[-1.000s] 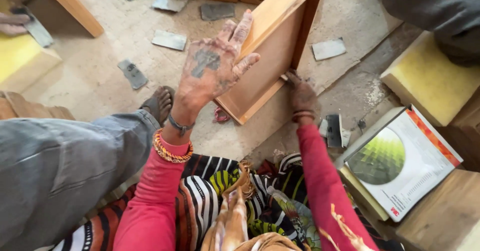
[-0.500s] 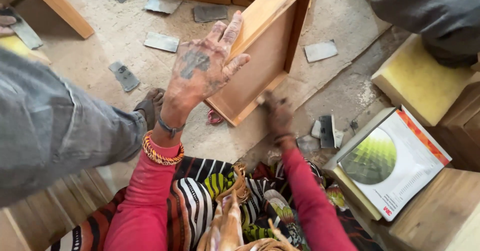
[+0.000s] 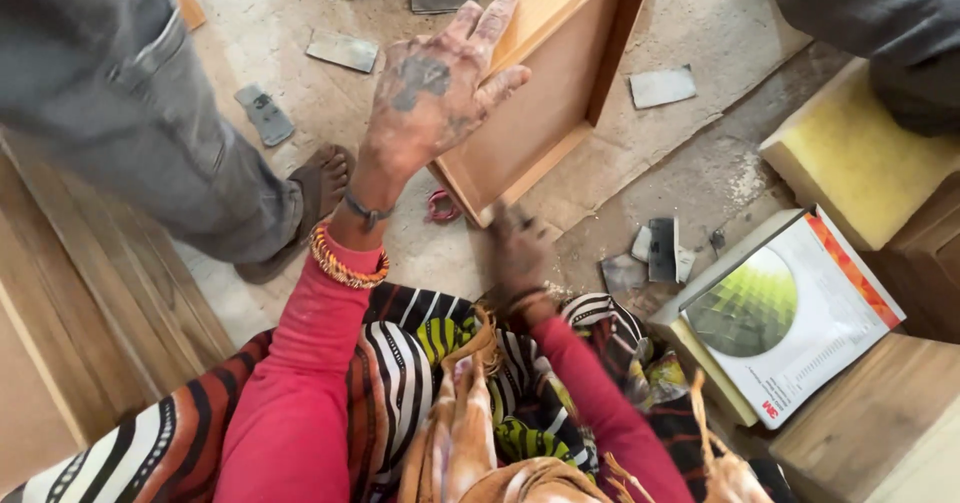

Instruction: The person tears a piece of sandpaper from a sheet and then uses it to sand the edges and surfaces of a wooden drawer. The person holds the drawer with one hand and sands with the other, working on different sides of the drawer.

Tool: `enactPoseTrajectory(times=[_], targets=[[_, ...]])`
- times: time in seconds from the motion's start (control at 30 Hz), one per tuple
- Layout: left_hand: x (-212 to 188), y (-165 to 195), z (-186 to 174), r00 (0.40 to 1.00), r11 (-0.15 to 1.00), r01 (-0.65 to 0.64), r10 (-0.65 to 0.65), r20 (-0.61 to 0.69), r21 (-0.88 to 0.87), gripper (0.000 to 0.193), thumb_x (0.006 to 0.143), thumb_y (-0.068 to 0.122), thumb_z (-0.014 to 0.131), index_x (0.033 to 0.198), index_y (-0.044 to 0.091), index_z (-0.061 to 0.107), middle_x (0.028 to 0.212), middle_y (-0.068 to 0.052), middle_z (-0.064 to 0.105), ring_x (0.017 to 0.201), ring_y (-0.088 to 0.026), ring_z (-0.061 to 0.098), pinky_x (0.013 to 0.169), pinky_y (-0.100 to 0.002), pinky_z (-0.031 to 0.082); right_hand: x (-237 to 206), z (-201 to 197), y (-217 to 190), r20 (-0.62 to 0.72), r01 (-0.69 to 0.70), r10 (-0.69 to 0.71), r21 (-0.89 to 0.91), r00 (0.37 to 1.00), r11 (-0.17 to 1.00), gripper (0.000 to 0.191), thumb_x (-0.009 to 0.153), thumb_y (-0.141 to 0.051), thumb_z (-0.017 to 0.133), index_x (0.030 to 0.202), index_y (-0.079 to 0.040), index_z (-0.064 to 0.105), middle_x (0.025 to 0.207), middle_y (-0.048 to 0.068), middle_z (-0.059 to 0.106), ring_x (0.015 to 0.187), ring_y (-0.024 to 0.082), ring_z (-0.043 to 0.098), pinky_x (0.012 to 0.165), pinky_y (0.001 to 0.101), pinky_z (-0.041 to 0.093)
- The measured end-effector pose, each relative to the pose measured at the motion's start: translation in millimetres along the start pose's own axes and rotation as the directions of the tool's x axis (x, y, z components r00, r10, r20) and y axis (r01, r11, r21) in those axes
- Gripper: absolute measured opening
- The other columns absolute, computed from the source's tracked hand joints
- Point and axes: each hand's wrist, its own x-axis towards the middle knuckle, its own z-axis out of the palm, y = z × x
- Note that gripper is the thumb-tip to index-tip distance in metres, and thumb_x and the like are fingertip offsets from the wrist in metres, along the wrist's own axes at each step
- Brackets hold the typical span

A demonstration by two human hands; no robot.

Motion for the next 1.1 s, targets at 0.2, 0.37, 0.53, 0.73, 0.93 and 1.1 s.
enactPoseTrajectory(times=[0.2,0.37,0.53,0.73,0.93,1.1], targets=[[2,7,2,0.99,1.0,0.013,-0.01,0.139,-0.026,0.077,0.106,0.064,0.043,0.162,0.015,0.025,0.147,-0.026,0.052,0.116,-0.041,0.065,0.098,-0.053,0.05,-5,8,22,0.026,0.29,-0.289,-0.05,0.957,0.956,0.069,0.09,-0.009,0.053,0.156,-0.028,0.043,0.159,-0.003,0.047,0.128,0.04,0.06,0.101,0.0599,0.043],[-4,13,5,0.99,0.999,0.006,0.0,0.141,-0.038,0.075,0.106,0.062,0.045,0.163,0.019,0.024,0.15,-0.024,0.051,0.117,-0.041,0.065,0.102,-0.05,0.05,71,-23,92,0.158,-0.156,0.14,0.094,0.977,0.983,0.073,0.1,-0.005,0.042,0.165,-0.035,0.031,0.161,-0.001,0.052,0.104,0.039,0.067,0.092,0.0536,0.052],[6,3,1,0.992,0.999,0.025,-0.021,0.128,-0.034,0.075,0.104,0.062,0.049,0.161,0.02,0.026,0.149,-0.024,0.051,0.12,-0.041,0.063,0.101,-0.052,0.048,69,-32,68,-0.149,0.059,-0.086,-0.178,0.985,0.982,0.084,0.085,-0.002,0.051,0.164,-0.02,0.027,0.162,0.004,0.043,0.128,0.045,0.057,0.098,0.0568,0.046],[7,-2,0,0.986,0.997,0.057,-0.049,0.159,-0.048,0.076,0.102,0.061,0.051,0.161,0.02,0.027,0.151,-0.022,0.048,0.118,-0.039,0.065,0.097,-0.049,0.053,-11,1,2,0.09,0.192,-0.179,-0.167,0.98,0.967,0.078,0.089,-0.008,0.055,0.159,-0.034,0.031,0.165,-0.008,0.046,0.122,0.035,0.058,0.101,0.0548,0.049],[15,7,2,0.991,0.995,0.046,-0.033,0.133,-0.091,0.076,0.099,0.057,0.051,0.158,0.014,0.029,0.15,-0.019,0.05,0.117,-0.034,0.066,0.096,-0.045,0.054,63,-21,57,-0.098,0.024,-0.046,-0.217,0.994,0.976,0.07,0.096,-0.016,0.055,0.161,-0.036,0.038,0.15,-0.003,0.056,0.101,0.039,0.068,0.088,0.0543,0.056],[17,13,-3,0.987,0.99,0.089,-0.073,0.142,-0.112,0.072,0.099,0.056,0.052,0.156,0.016,0.032,0.151,-0.016,0.05,0.124,-0.032,0.062,0.101,-0.044,0.051,64,-34,42,0.03,-0.008,0.009,-0.024,1.0,1.0,0.078,0.096,-0.007,0.053,0.167,-0.03,0.032,0.15,0.006,0.055,0.102,0.037,0.071,0.076,0.0497,0.056]])
